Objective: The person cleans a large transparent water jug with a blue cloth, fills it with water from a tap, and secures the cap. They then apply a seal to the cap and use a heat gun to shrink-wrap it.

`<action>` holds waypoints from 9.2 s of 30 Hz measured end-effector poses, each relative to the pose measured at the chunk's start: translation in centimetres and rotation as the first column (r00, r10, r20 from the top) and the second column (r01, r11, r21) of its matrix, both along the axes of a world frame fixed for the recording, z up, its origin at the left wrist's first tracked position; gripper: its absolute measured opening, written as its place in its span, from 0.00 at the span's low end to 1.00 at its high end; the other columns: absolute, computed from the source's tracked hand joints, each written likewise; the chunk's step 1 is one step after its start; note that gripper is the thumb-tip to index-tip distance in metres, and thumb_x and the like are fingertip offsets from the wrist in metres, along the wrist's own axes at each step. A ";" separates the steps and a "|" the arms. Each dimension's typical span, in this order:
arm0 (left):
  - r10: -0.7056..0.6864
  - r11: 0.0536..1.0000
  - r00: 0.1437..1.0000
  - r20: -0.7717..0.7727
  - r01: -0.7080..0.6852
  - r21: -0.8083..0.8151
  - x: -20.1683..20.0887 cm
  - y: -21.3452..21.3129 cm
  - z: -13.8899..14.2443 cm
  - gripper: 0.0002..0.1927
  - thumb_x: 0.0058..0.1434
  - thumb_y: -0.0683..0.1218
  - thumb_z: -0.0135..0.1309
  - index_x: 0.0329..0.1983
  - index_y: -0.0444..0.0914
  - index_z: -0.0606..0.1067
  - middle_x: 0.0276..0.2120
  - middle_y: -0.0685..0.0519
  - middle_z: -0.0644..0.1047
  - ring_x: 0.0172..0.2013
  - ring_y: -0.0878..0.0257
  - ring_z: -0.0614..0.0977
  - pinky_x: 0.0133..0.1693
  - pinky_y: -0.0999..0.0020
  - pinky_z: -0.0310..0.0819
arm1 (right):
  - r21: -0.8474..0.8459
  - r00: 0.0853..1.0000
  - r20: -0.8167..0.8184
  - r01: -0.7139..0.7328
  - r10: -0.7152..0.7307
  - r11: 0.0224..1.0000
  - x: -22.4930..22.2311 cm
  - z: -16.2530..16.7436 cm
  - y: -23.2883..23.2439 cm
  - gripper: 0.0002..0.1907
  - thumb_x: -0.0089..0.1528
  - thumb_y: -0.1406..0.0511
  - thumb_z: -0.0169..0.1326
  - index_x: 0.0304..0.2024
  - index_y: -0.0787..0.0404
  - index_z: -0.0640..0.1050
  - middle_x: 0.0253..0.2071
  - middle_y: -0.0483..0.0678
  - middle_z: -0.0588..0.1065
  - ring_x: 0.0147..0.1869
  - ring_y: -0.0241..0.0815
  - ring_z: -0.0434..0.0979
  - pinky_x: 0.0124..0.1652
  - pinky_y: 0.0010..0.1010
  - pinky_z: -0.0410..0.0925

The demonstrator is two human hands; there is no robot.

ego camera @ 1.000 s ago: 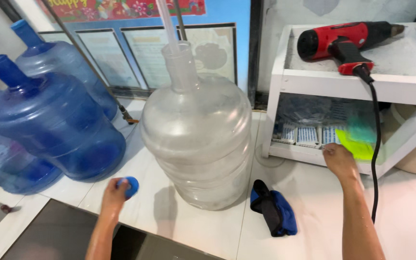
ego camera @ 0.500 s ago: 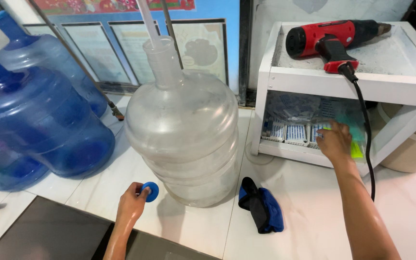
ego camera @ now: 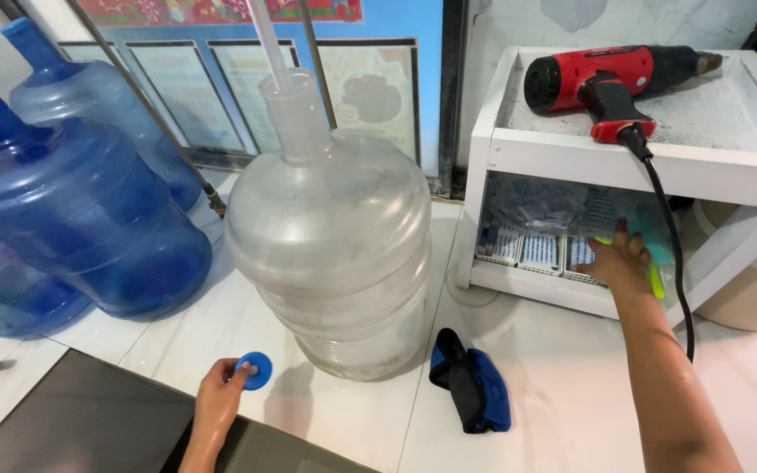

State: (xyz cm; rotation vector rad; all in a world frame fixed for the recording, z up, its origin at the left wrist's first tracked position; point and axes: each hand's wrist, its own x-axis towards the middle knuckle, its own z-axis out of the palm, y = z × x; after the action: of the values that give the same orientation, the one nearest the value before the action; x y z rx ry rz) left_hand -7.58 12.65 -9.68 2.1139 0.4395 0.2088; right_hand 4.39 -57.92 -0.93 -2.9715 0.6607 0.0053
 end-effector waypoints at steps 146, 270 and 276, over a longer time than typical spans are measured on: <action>0.034 0.923 0.649 0.760 0.271 -0.272 10.2 -18.6 30.1 0.31 0.65 0.59 0.57 0.61 0.36 0.63 0.37 0.50 0.75 0.34 0.66 0.74 0.37 0.70 0.71 | 0.765 0.635 0.629 -0.606 -0.448 0.217 -1.0 -7.3 27.4 0.35 0.64 0.62 0.51 0.71 0.57 0.56 0.74 0.62 0.40 0.75 0.67 0.36 0.70 0.52 0.40; -0.030 0.614 0.769 0.639 0.518 -0.595 13.2 -23.0 33.1 0.30 0.64 0.62 0.50 0.58 0.36 0.61 0.40 0.50 0.72 0.38 0.61 0.78 0.44 0.64 0.72 | 0.860 0.823 0.267 -0.438 -0.501 -0.260 -3.6 -6.5 26.0 0.34 0.71 0.53 0.35 0.74 0.65 0.54 0.77 0.54 0.52 0.78 0.50 0.50 0.70 0.37 0.47; 0.090 0.256 0.702 0.707 0.669 -0.698 13.6 -24.1 31.7 0.30 0.67 0.62 0.46 0.60 0.37 0.58 0.46 0.44 0.72 0.42 0.57 0.80 0.50 0.62 0.73 | 0.793 0.489 0.575 -0.530 -0.655 0.301 -10.1 -11.1 29.7 0.35 0.72 0.52 0.34 0.74 0.68 0.51 0.78 0.55 0.49 0.79 0.49 0.48 0.71 0.36 0.44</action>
State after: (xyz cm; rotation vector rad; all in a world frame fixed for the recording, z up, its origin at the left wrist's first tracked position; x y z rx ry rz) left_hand 6.01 -11.48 22.04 0.7422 -0.3074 0.3062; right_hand -5.67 -28.26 -12.04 -1.2763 0.3539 -0.8062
